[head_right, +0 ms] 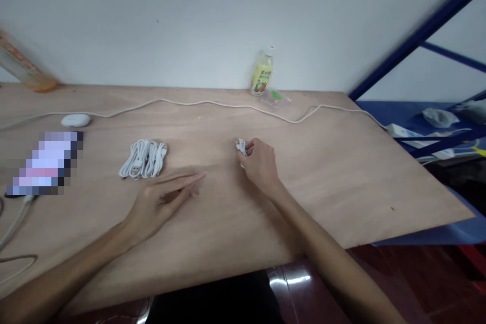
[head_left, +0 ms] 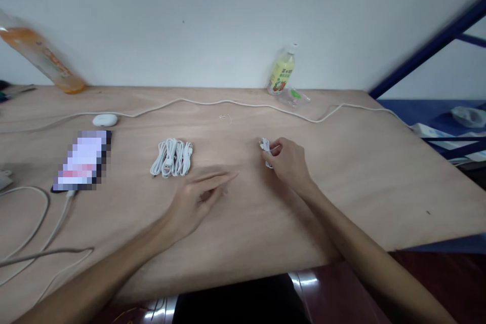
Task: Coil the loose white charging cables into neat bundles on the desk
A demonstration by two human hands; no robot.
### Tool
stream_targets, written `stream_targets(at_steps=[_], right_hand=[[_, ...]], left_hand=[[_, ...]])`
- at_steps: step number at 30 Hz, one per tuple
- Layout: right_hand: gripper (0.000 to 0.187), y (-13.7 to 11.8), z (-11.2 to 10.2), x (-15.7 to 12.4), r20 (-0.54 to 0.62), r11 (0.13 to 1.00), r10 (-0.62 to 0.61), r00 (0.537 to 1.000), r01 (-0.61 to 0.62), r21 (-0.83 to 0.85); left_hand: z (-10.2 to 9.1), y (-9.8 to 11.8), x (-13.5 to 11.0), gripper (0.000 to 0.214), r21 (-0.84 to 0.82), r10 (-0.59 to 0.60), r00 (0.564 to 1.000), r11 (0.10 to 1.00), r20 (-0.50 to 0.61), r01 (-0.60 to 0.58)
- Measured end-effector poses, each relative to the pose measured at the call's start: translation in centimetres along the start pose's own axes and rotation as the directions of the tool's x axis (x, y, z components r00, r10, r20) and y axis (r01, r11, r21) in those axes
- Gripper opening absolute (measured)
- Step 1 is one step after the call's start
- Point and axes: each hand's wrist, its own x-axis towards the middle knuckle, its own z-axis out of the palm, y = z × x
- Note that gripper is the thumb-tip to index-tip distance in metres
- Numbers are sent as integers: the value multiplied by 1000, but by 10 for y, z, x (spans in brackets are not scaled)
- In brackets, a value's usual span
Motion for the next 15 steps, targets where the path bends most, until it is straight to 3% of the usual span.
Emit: stream_targets(at_steps=[8, 15], right_hand=[[17, 12, 3, 3, -86, 994, -17, 996, 8, -107], [15, 12, 2, 5, -33, 999, -22, 999, 20, -38]], left_hand=[[0, -1, 0, 38, 15, 43, 999, 999, 27, -43], [3, -5, -2, 41, 26, 61, 998, 998, 27, -61]])
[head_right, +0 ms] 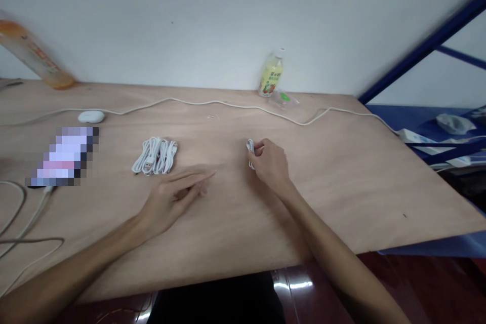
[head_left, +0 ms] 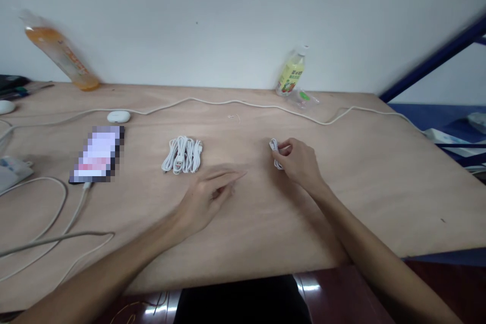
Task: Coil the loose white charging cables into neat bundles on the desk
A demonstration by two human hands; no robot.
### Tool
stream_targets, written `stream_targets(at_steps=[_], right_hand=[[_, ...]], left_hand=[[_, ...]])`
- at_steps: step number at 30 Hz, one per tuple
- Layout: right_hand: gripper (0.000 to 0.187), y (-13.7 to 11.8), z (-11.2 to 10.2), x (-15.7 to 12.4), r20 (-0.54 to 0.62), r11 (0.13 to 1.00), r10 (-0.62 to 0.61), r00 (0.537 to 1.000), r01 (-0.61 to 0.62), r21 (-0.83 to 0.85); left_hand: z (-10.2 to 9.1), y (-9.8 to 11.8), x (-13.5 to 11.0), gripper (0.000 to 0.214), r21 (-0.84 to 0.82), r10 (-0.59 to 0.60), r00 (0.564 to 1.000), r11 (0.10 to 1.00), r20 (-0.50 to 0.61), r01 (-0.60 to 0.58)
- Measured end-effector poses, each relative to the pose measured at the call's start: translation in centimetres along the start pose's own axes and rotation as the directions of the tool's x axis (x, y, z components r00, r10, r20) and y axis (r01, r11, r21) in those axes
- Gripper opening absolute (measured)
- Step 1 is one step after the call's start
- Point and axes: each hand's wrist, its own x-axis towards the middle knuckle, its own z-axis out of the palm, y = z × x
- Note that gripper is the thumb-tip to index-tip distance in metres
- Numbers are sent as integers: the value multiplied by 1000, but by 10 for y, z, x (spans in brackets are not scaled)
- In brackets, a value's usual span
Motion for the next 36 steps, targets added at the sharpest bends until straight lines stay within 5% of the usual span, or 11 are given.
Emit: stream_targets(at_steps=[13, 27, 36], right_hand=[[15, 0, 6, 6, 0, 1000, -28, 1000, 28, -7], [23, -6, 0, 6, 10, 995, 72, 997, -73, 72], [16, 2, 5, -4, -65, 994, -88, 994, 84, -73]], left_hand=[[0, -1, -1, 43, 18, 12, 1000, 1000, 10, -12], [1, -4, -4, 43, 77, 55, 998, 995, 16, -56], [1, -2, -4, 37, 96, 58, 998, 994, 17, -59]])
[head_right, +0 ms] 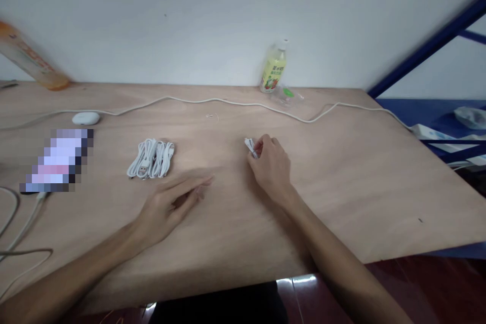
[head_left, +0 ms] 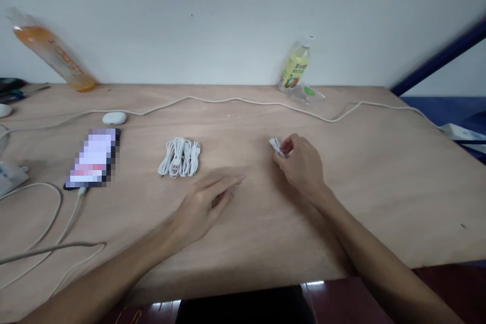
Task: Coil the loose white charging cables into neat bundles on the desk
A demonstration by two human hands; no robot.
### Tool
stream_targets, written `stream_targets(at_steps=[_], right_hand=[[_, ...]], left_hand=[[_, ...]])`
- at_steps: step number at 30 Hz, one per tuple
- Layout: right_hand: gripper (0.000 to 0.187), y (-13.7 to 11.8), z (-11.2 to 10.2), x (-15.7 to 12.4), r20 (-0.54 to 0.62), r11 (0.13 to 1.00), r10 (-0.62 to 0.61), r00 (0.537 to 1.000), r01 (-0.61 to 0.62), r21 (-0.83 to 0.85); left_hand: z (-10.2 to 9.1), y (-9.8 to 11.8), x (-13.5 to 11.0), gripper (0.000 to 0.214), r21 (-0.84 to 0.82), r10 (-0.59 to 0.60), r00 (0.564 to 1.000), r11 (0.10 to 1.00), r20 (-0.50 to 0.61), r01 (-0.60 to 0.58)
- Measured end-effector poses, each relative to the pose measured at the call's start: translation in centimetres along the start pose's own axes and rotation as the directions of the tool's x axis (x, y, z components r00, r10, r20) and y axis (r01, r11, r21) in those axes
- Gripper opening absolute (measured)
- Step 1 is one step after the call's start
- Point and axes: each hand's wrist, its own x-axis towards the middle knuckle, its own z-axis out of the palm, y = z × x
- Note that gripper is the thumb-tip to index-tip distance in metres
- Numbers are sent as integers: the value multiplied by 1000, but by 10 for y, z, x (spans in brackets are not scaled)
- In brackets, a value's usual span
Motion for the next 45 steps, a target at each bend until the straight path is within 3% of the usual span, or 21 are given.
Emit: stream_targets(at_steps=[7, 15, 21, 29, 38, 45], right_hand=[[13, -1, 5, -8, 13, 988, -132, 991, 130, 86], [10, 1, 7, -8, 39, 947, -226, 973, 211, 243], [12, -3, 6, -12, 92, 948, -238, 967, 211, 237], [13, -8, 2, -12, 160, 966, -130, 979, 89, 243], [19, 1, -6, 3, 41, 967, 87, 995, -94, 235], [14, 3, -5, 5, 83, 973, 138, 987, -150, 174]], left_hand=[[2, -3, 1, 36, 6, 40, 999, 999, -18, -40], [2, -4, -1, 36, -9, 47, 999, 999, -21, -47], [2, -4, -1, 38, -9, 26, 1000, 1000, -11, -26], [3, -3, 2, 36, -18, 24, 1000, 1000, -13, -24], [1, -1, 0, 36, -11, -11, 1000, 1000, -3, 11], [3, -4, 0, 37, -14, -1, 1000, 1000, -11, 1]])
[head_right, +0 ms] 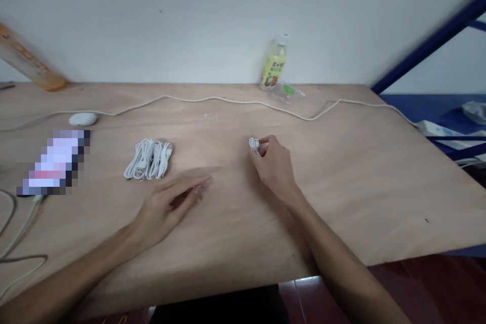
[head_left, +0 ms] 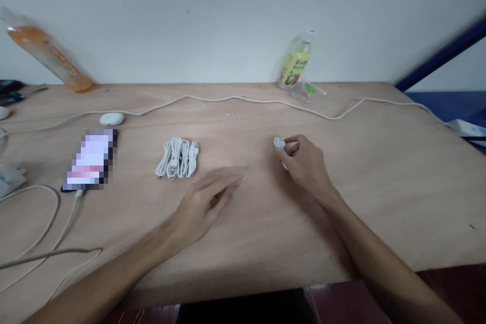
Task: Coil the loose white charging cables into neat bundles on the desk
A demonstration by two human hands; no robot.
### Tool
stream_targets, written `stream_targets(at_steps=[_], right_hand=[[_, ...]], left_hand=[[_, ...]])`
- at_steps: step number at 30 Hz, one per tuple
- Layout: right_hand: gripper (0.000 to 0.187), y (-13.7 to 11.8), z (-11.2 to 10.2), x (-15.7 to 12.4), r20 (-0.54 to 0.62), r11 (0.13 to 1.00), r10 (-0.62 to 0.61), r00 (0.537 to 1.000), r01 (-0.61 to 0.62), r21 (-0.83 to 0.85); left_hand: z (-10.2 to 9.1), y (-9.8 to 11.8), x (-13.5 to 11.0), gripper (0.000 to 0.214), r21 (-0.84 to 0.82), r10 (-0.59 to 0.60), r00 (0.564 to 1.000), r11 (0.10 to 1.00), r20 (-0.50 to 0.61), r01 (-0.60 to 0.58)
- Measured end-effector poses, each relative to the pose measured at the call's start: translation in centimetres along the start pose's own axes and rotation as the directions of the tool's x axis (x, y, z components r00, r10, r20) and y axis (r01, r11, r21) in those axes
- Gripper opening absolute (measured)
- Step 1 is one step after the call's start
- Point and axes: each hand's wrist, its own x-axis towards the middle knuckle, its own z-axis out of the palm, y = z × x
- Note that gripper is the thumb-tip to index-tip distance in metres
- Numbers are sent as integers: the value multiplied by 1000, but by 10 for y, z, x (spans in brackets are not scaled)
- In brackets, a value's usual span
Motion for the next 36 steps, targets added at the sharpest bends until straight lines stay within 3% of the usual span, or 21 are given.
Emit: stream_targets(at_steps=[14, 22, 29, 36], right_hand=[[15, 11, 7, 1, -66, 999, -50, 997, 49, -12], [17, 2, 3, -2, -2, 999, -24, 1000, 23, -34], [22, 1, 1, -1, -44, 1000, -27, 999, 27, 12], [21, 8, 5, -1, -39, 998, -28, 999, 25, -61]], left_hand=[[0, 4, 1, 34, 12, -14, 1000, 1000, 3, 14], [-1, 2, 0, 34, 12, -1, 1000, 1000, 3, 1], [0, 4, 1, 33, 9, -9, 1000, 1000, 9, 9], [0, 3, 2, 33, 8, 1, 1000, 1000, -5, -1]])
